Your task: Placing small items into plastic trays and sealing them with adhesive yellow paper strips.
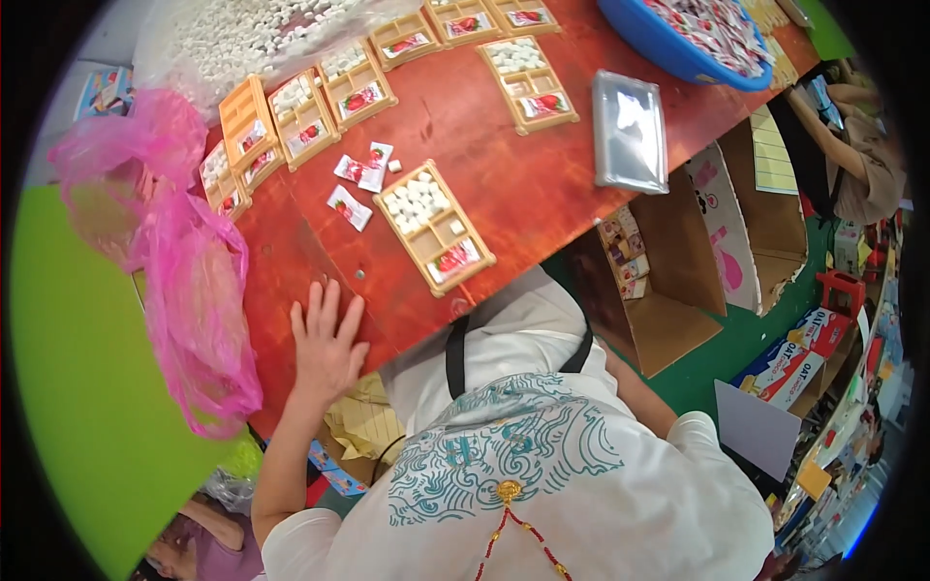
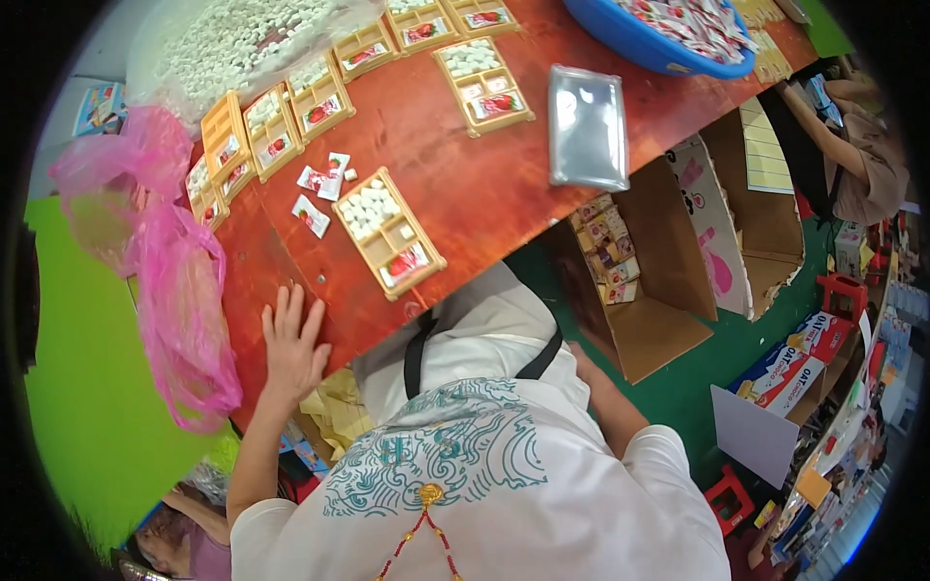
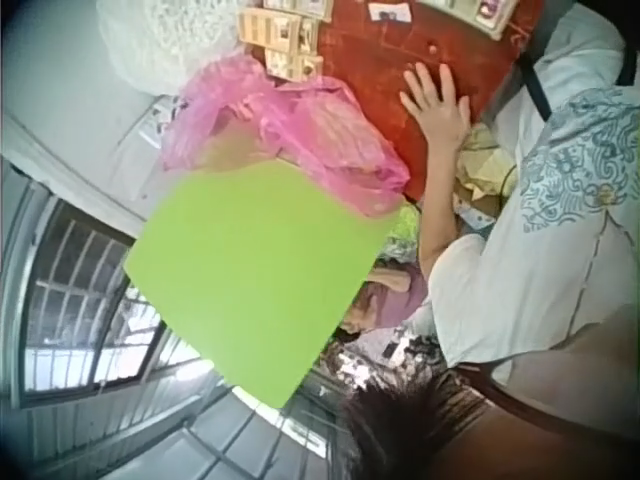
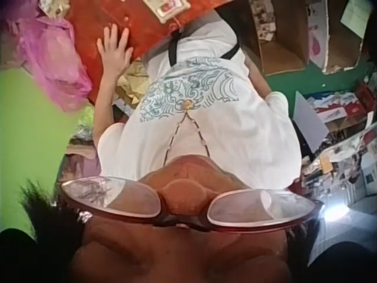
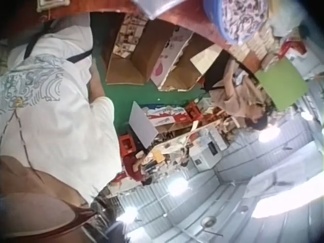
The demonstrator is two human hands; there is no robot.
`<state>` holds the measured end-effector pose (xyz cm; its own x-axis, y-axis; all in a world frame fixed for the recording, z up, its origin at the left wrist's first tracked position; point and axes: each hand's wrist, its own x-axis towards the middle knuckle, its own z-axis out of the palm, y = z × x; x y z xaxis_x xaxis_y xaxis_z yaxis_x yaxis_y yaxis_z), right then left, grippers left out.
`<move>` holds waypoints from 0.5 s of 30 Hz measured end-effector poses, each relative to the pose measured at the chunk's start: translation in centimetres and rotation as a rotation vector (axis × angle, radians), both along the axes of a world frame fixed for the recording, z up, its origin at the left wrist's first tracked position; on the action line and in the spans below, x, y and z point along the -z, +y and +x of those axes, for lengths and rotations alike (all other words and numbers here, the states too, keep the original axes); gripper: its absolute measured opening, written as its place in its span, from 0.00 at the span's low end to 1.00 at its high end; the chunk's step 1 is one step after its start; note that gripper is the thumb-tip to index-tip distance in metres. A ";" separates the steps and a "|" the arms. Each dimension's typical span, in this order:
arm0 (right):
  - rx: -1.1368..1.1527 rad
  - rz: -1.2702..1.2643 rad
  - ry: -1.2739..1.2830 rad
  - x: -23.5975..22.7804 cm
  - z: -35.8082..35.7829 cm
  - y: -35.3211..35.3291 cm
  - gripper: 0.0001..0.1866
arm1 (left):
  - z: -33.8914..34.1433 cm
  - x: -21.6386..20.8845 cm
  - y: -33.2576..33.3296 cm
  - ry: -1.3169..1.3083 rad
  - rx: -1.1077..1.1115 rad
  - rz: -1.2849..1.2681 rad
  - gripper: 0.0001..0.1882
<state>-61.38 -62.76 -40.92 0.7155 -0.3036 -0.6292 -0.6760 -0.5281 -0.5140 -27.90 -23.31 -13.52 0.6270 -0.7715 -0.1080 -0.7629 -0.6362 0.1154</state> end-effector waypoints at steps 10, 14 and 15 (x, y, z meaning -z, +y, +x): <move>0.147 0.063 0.155 1.1 0.3 2.4 0.17 | 0.8 1.6 1.2 0.140 0.028 -0.052 0.29; 0.323 0.119 0.177 3.3 2.8 3.6 0.18 | 0.7 2.3 1.8 0.141 0.063 -0.101 0.26; 0.371 0.137 0.176 3.5 2.7 5.1 0.18 | 1.0 2.7 2.1 0.143 0.118 -0.097 0.26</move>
